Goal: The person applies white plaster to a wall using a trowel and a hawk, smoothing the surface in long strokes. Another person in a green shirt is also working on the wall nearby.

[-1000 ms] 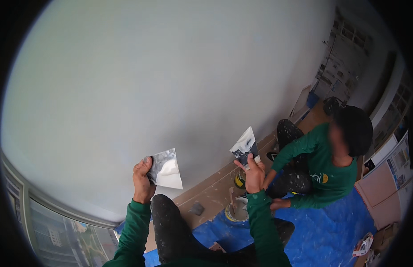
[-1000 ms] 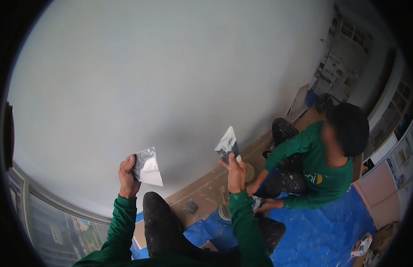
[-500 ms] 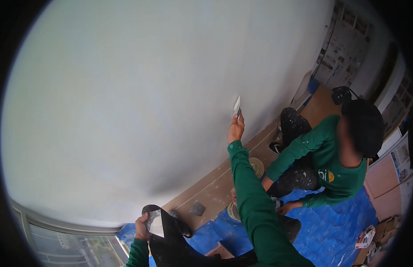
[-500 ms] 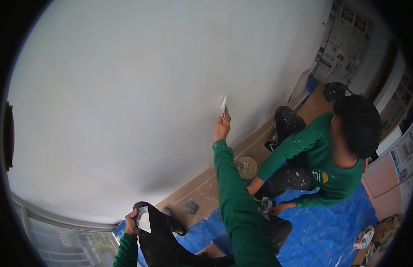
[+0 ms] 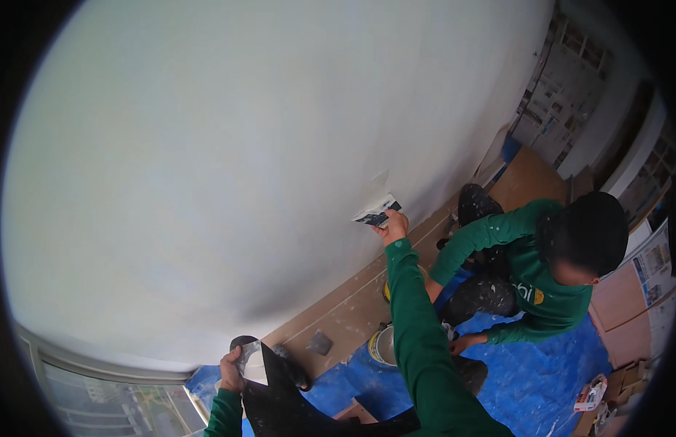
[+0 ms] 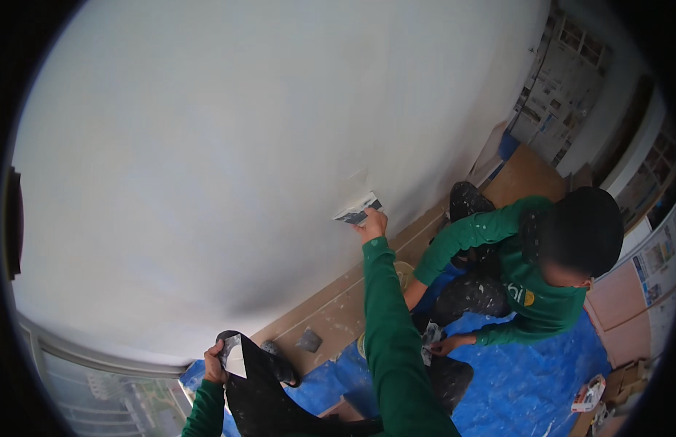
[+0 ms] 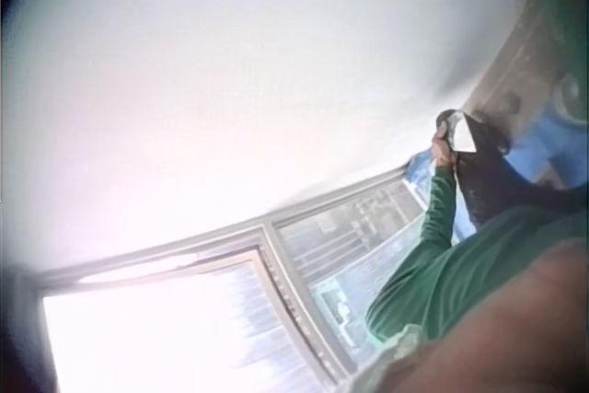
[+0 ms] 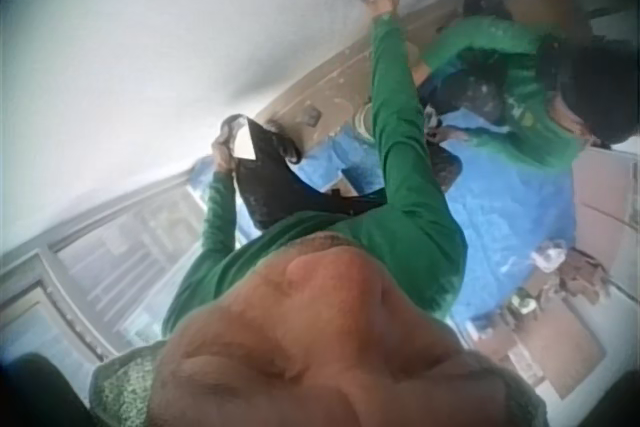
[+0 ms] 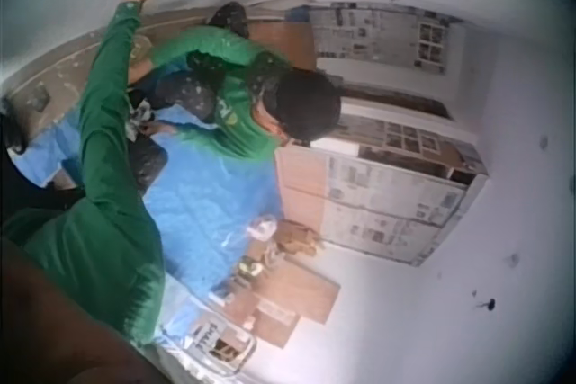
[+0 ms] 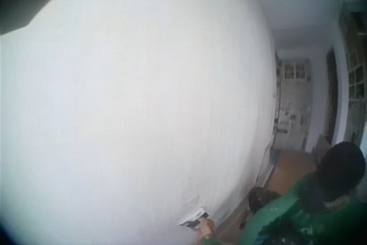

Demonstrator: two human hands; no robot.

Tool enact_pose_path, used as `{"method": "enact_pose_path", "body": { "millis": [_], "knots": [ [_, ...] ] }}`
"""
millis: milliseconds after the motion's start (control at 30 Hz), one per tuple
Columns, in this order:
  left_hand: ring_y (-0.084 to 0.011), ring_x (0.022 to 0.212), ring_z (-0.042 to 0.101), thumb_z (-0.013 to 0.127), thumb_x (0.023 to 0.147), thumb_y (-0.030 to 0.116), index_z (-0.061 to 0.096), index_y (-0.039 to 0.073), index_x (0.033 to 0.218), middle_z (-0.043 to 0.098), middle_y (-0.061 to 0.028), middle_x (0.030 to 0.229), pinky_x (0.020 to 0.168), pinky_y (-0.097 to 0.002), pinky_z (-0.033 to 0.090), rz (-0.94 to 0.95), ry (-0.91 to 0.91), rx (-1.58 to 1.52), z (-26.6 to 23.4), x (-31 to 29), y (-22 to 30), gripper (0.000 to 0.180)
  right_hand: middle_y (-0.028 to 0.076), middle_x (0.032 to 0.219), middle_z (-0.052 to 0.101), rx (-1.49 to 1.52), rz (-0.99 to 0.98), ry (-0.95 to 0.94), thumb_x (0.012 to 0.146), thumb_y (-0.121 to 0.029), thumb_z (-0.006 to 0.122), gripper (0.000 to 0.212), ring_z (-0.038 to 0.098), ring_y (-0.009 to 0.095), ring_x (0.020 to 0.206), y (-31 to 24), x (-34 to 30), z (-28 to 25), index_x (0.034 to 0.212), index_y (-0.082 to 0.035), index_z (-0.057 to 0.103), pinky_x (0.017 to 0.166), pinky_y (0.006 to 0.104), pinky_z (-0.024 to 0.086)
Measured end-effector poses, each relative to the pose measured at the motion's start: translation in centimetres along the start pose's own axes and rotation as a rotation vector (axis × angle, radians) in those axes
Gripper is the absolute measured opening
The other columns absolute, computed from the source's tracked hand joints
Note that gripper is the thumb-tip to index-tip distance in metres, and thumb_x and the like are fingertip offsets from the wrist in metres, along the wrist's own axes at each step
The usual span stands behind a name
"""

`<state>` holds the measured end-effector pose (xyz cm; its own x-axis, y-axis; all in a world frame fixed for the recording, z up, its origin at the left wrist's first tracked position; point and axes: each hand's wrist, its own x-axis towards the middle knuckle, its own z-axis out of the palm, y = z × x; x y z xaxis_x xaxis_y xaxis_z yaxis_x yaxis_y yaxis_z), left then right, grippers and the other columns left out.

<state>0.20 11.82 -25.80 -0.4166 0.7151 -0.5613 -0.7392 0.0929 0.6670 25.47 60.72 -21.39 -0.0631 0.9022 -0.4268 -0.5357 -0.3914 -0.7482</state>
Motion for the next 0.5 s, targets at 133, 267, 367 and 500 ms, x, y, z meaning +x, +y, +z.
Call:
{"method": "enact_pose_path", "body": {
  "millis": [133,267,367,500],
  "knots": [
    [-0.0310,0.091,0.069,0.061,0.086,0.031,0.064,-0.006,0.109,0.070,-0.0168,0.102,0.086,-0.0395,0.054,0.006,-0.001,-0.004,1.5,-0.3,0.5,0.043,0.011,0.101,0.060,-0.078,-0.162,0.030,0.087,-0.011,0.053,0.021,0.062,0.026,0.081,-4.5,-2.2,4.4,0.106,-0.003,0.056,0.061,0.0409,0.055],
    [-0.0310,0.091,0.069,0.060,0.086,0.030,0.063,-0.007,0.110,0.070,-0.0174,0.102,0.087,-0.0389,0.054,-0.061,-0.075,-0.068,1.9,-0.5,1.3,0.044,0.013,0.100,0.061,-0.144,-0.269,0.013,0.087,-0.010,0.051,0.022,0.063,0.027,0.080,-11.6,-6.2,9.1,0.106,-0.001,0.055,0.059,0.0393,0.056],
    [-0.0314,0.093,0.068,0.058,0.087,0.030,0.061,-0.008,0.113,0.069,-0.0184,0.104,0.088,-0.0392,0.053,-0.069,-0.082,-0.061,0.8,0.8,0.9,0.047,0.015,0.098,0.061,-0.228,-0.360,-0.051,0.086,-0.008,0.049,0.022,0.063,0.028,0.077,-16.9,-8.4,12.7,0.106,0.001,0.055,0.056,0.0374,0.056],
    [-0.0324,0.095,0.068,0.057,0.087,0.029,0.059,-0.010,0.117,0.068,-0.0201,0.107,0.089,-0.0401,0.053,-0.089,-0.118,-0.080,2.0,0.8,1.1,0.049,0.019,0.096,0.061,-0.287,-0.509,-0.074,0.085,-0.005,0.045,0.023,0.064,0.029,0.074,-25.3,-12.0,17.7,0.104,0.005,0.052,0.056,0.0376,0.056]
  ]
}}
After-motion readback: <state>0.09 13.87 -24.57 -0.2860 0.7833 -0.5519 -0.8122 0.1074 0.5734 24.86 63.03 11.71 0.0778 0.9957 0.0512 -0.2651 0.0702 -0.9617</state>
